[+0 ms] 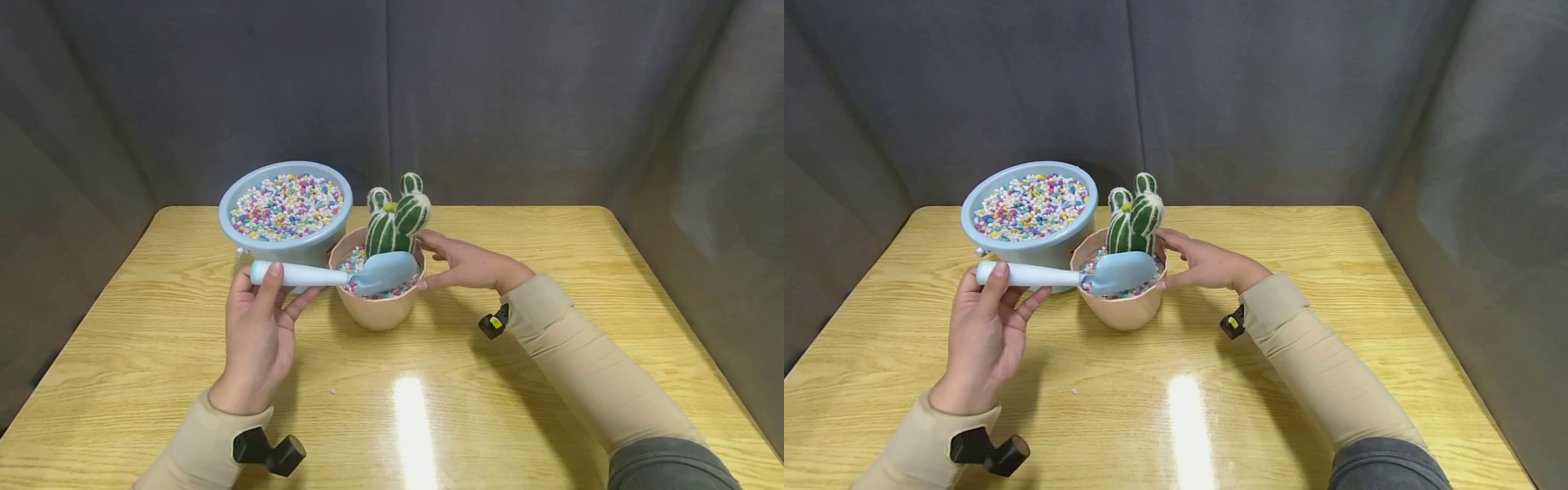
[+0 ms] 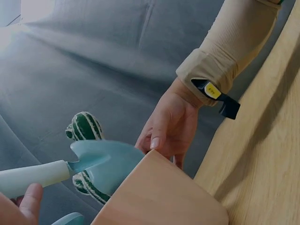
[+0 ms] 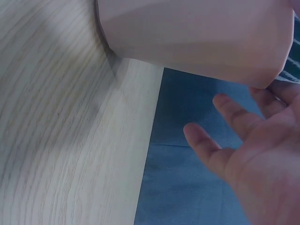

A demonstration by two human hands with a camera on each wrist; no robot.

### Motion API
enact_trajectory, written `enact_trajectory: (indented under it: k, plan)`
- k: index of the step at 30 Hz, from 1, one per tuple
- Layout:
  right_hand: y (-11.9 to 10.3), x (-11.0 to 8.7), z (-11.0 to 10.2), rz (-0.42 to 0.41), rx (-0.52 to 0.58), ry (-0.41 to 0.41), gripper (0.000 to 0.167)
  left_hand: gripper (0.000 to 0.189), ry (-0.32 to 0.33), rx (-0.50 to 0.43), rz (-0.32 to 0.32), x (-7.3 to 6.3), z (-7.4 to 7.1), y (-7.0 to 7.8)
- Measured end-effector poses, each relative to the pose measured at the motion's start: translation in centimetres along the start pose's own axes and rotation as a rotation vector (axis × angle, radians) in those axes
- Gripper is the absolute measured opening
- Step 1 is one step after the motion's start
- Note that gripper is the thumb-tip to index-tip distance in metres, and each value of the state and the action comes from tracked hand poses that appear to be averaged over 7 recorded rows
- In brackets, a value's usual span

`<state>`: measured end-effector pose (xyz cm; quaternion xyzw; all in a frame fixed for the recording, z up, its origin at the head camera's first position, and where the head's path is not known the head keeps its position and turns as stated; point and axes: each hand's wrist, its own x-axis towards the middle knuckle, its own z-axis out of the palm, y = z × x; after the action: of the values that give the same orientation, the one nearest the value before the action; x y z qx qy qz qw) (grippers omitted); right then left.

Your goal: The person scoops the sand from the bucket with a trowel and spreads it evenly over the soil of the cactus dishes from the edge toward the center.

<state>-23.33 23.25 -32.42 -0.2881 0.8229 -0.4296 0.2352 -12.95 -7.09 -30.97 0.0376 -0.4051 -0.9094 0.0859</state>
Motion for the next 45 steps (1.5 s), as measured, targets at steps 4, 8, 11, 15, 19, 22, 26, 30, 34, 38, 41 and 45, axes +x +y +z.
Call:
enact_trajectory:
  k: [4,8,11,15,19,22,26,30,34,38,41,45]
  plan:
    - [-0.1,-0.1,0.2,0.011,-0.024,0.007,0.096,0.022,0.019,-0.025,0.023,0.3,-0.2,0.7]
    - [-0.2,-0.2,0.2,0.011,-0.038,0.018,0.096,0.023,0.02,-0.046,0.081,0.6,-0.5,1.6]
    - [-0.2,-0.2,0.4,0.011,-0.028,0.019,0.096,0.017,0.019,-0.076,0.111,0.9,-0.8,2.2]
    - [-0.1,-0.2,0.5,0.007,-0.012,0.019,0.095,0.013,0.006,-0.099,0.128,1.1,-1.2,2.8]
    - [0.1,-0.1,0.7,0.001,-0.009,0.023,0.095,0.016,-0.047,-0.123,0.156,1.3,-1.7,3.3]
    - [0.1,-0.1,0.7,0.001,0.0,0.024,0.095,0.017,-0.108,-0.092,0.225,1.7,-2.1,3.5]
    - [0.2,-0.1,0.8,0.006,0.004,0.028,0.095,0.021,-0.168,-0.081,0.332,2.5,-2.5,3.7]
    - [0.3,-0.1,0.9,0.003,-0.003,0.034,0.095,0.026,-0.139,-0.144,0.385,3.6,-2.8,4.3]
    - [0.4,-0.3,0.9,0.004,-0.003,0.031,0.095,0.025,-0.036,-0.122,0.443,4.7,-3.1,5.0]
    - [0.4,-0.2,1.0,-0.004,-0.003,0.026,0.095,0.022,0.046,-0.065,0.507,5.5,-3.5,5.5]
    - [0.3,-0.2,1.1,-0.011,-0.007,0.046,0.097,0.021,0.08,-0.04,0.538,6.0,-3.8,5.8]
    - [0.4,-0.1,1.8,-0.02,-0.048,0.103,0.101,0.022,0.107,-0.02,0.561,6.5,-4.2,6.1]
